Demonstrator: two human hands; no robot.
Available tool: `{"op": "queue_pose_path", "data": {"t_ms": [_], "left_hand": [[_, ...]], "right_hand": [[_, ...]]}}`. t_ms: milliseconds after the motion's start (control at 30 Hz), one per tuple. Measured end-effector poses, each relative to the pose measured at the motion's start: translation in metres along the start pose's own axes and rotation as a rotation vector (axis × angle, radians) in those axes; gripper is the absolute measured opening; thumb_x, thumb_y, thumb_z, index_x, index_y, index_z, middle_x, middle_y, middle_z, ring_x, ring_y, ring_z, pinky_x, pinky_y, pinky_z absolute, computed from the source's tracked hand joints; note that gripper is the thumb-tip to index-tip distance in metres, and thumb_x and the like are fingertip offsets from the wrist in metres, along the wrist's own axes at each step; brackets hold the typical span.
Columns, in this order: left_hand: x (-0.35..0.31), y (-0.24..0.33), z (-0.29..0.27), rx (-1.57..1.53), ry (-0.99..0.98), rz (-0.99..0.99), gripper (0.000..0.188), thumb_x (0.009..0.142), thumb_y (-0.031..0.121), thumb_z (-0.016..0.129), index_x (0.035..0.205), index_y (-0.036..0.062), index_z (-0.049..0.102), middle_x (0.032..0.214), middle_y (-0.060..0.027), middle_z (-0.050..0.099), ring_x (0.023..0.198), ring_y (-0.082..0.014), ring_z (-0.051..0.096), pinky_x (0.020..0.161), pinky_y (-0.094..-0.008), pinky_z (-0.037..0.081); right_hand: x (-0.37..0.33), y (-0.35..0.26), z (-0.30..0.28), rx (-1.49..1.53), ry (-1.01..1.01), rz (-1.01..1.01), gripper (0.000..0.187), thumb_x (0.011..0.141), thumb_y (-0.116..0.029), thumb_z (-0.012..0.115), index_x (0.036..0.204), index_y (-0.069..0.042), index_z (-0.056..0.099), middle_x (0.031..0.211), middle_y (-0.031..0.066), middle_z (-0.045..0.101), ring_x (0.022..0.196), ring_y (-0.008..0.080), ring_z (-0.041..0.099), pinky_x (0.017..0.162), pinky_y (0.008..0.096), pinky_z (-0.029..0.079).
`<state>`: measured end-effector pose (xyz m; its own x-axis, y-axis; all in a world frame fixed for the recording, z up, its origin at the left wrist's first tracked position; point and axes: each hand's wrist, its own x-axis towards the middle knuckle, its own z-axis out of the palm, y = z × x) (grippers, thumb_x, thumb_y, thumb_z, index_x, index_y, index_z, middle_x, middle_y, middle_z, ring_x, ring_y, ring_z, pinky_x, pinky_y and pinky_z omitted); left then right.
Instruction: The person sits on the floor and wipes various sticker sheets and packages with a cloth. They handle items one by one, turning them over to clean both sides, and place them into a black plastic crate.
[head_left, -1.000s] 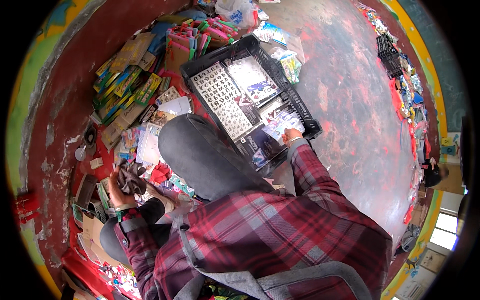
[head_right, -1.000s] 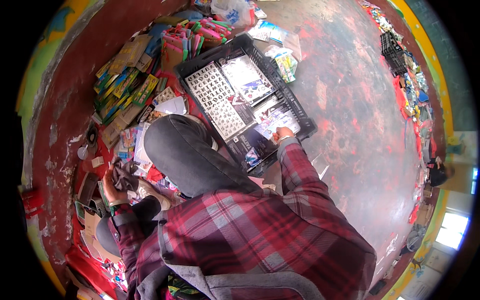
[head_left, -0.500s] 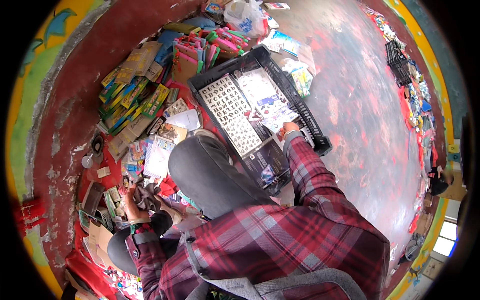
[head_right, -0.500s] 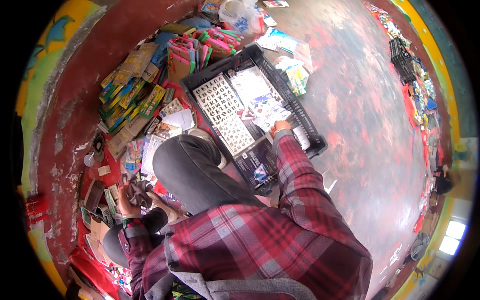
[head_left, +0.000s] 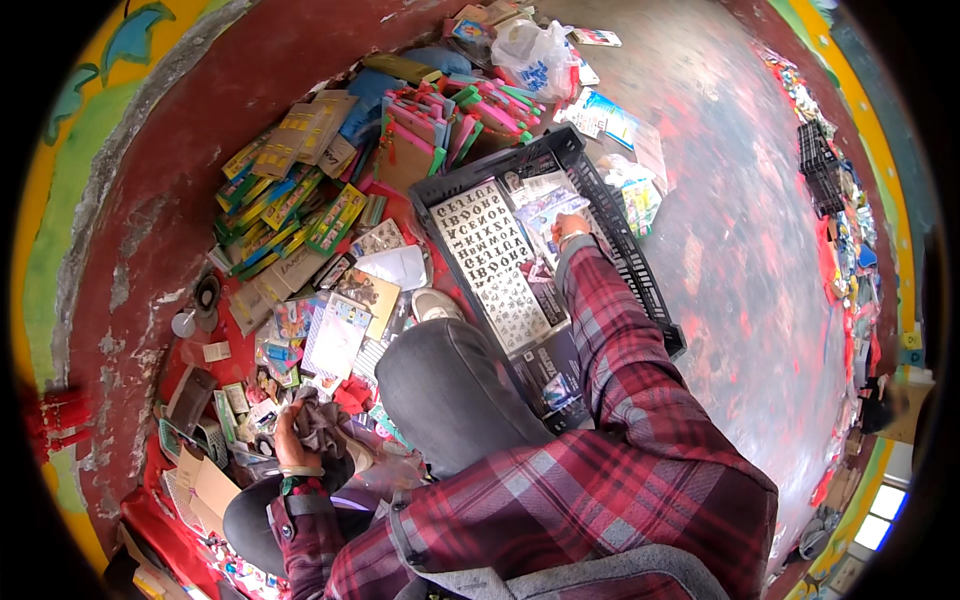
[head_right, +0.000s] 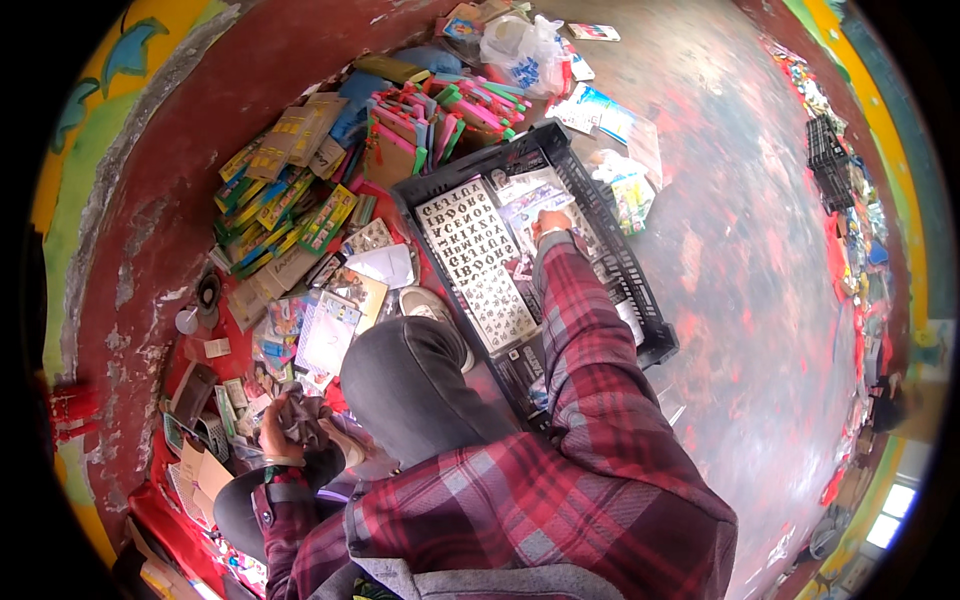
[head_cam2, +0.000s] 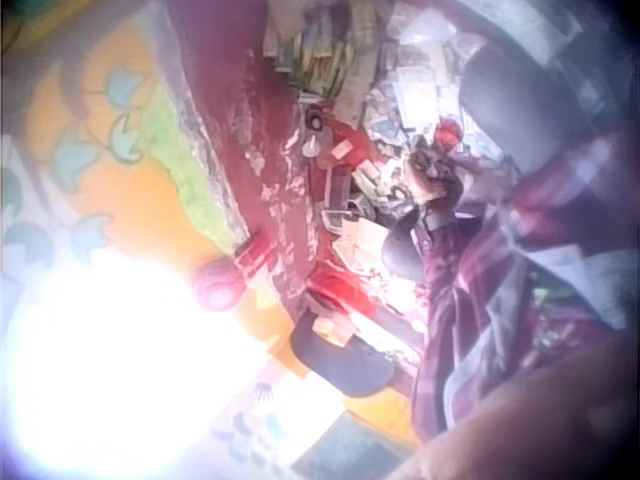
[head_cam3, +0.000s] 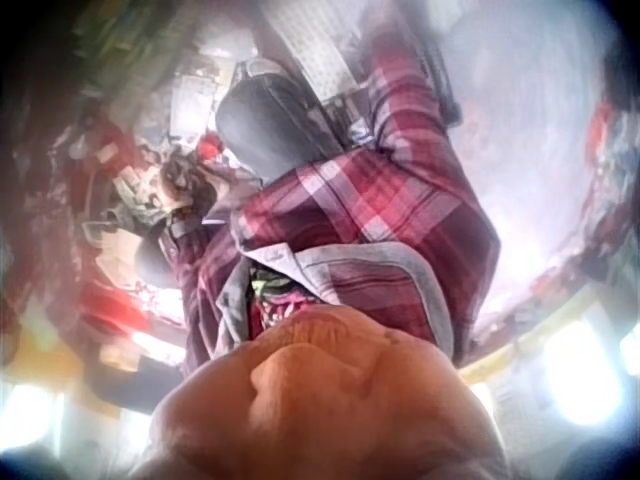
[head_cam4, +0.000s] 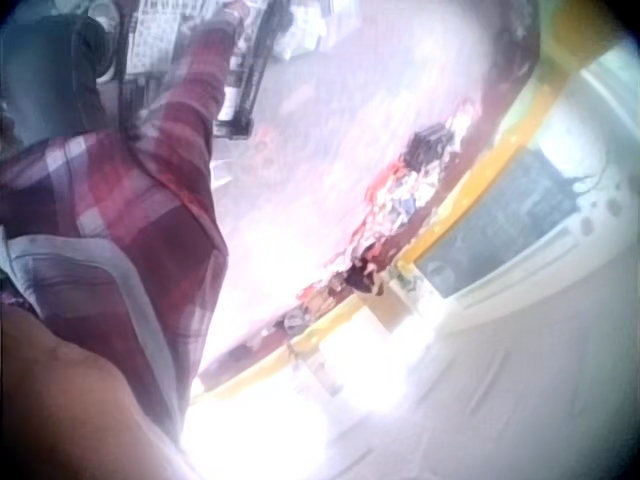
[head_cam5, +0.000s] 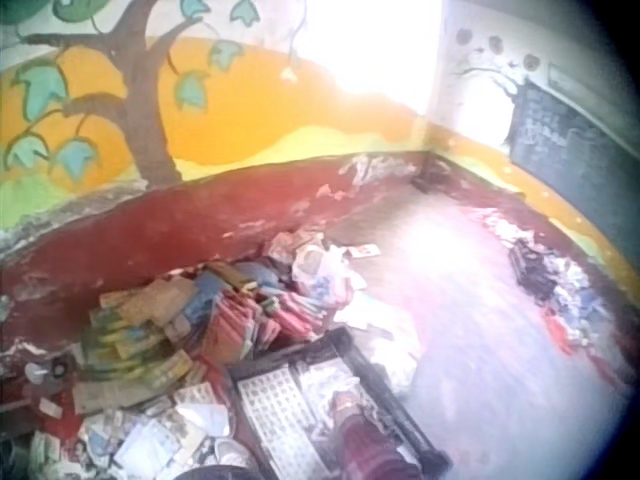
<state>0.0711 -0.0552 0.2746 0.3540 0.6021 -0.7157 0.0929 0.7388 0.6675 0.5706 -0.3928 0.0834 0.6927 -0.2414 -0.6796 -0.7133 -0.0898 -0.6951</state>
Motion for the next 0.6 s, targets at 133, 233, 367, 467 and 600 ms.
{"op": "queue_pose_path", "data": {"t_ms": [133, 233, 367, 467, 600], "left_hand": [[0.016, -0.011, -0.023, -0.033, 0.024, 0.039, 0.027, 0.083, 0.021, 0.054, 0.1, 0.0014, 0.06, 0.094, -0.01, 0.063, 0.085, -0.0243, 0.06, 0.074, -0.0369, 0.05], [0.021, -0.013, -0.015, 0.005, 0.013, -0.017, 0.027, 0.083, 0.023, 0.053, 0.1, 0.0026, 0.061, 0.094, -0.0093, 0.063, 0.084, -0.0237, 0.06, 0.074, -0.0357, 0.05], [0.017, -0.014, -0.022, -0.007, 0.05, -0.017, 0.027, 0.084, 0.024, 0.053, 0.101, 0.0037, 0.061, 0.095, -0.0081, 0.063, 0.084, -0.0236, 0.06, 0.073, -0.0357, 0.05], [0.015, -0.012, -0.037, -0.1, -0.031, -0.058, 0.029, 0.087, 0.023, 0.05, 0.102, -0.0002, 0.059, 0.102, -0.0085, 0.06, 0.093, -0.0214, 0.057, 0.082, -0.0339, 0.047], [0.016, 0.003, -0.034, 0.005, 0.047, 0.114, 0.027, 0.088, 0.021, 0.048, 0.102, 0.0027, 0.061, 0.101, -0.0047, 0.061, 0.091, -0.0169, 0.057, 0.082, -0.0301, 0.045]], "right_hand": [[0.018, -0.017, 0.026, 0.135, -0.053, 0.017, 0.019, 0.084, -0.021, 0.054, 0.081, -0.002, 0.054, 0.066, 0.0124, 0.059, 0.04, 0.0163, 0.047, 0.035, 0.0274, 0.035], [0.072, 0.013, -0.002, 0.139, 0.014, 0.249, 0.027, 0.087, -0.027, 0.048, 0.092, -0.001, 0.056, 0.072, 0.013, 0.062, 0.041, 0.0165, 0.049, 0.035, 0.0282, 0.037], [0.037, 0.044, 0.04, 0.08, -0.121, 0.358, 0.025, 0.09, -0.014, 0.041, 0.084, 0.0, 0.06, 0.067, 0.0095, 0.063, 0.04, 0.0128, 0.047, 0.034, 0.0212, 0.037], [0.005, 0.051, 0.032, -0.203, -0.383, 0.262, 0.016, 0.086, -0.009, 0.046, 0.094, 0.002, 0.056, 0.066, 0.0053, 0.059, 0.045, 0.0139, 0.048, 0.039, 0.0276, 0.041], [0.074, 0.037, 0.007, -0.221, -0.785, 0.183, 0.026, 0.09, -0.021, 0.041, 0.093, -0.001, 0.056, 0.071, 0.0065, 0.057, 0.046, 0.0135, 0.046, 0.04, 0.0279, 0.04]]}}
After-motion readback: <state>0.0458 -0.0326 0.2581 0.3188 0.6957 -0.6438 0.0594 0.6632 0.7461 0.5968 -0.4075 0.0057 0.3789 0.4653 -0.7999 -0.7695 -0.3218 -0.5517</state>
